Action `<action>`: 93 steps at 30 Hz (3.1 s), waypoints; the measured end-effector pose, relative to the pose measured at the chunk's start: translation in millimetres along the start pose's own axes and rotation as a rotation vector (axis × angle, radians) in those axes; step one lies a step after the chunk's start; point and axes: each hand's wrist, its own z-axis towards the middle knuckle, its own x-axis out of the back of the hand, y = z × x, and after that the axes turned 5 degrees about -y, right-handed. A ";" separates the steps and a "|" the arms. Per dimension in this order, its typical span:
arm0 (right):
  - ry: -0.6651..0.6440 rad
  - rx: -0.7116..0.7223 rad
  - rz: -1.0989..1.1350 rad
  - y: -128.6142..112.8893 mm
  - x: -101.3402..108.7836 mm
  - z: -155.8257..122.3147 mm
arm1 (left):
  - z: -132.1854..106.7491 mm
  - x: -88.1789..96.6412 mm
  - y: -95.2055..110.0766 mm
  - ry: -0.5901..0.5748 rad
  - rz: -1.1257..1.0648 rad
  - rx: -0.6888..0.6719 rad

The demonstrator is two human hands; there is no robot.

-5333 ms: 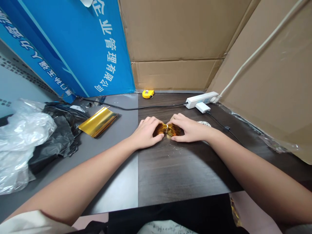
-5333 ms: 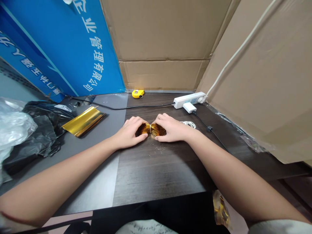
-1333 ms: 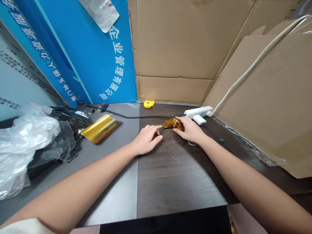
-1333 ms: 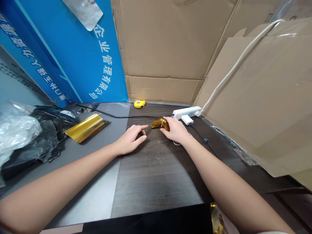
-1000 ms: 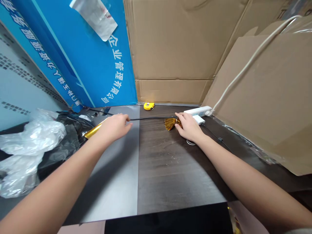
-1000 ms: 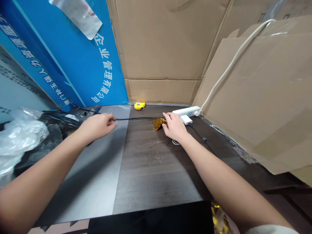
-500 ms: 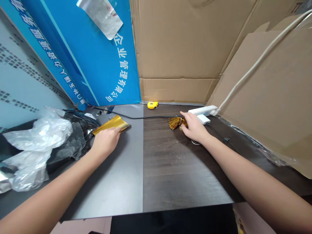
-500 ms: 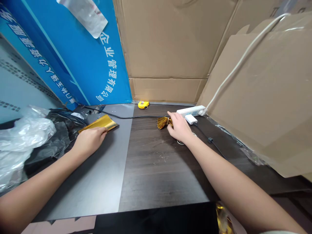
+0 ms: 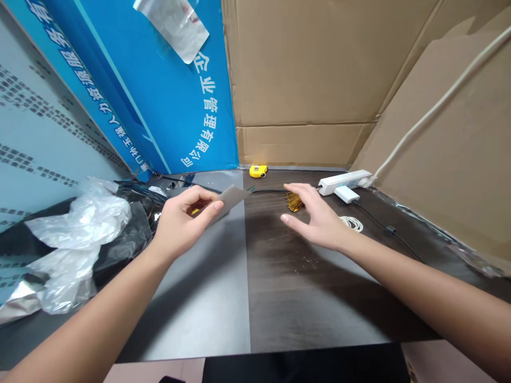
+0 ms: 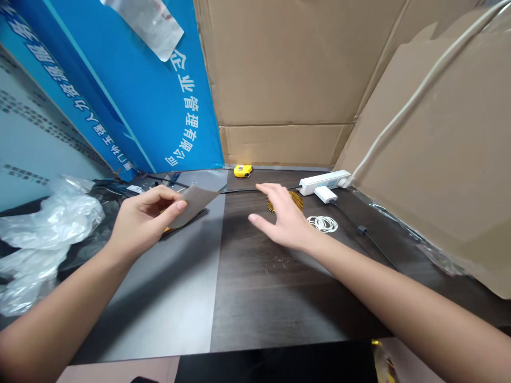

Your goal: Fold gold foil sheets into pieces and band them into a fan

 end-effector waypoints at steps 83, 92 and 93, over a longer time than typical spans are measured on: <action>-0.204 -0.081 0.462 -37.4 -48.8 -19.9 | -32.9 -74.3 -27.7 -0.484 -0.660 0.322; -0.236 -0.046 0.361 -40.3 -44.2 -15.1 | -30.9 -73.1 -26.0 -0.509 -0.654 0.349; -0.238 -0.045 0.352 -40.2 -43.9 -15.2 | -30.8 -73.1 -26.1 -0.508 -0.650 0.347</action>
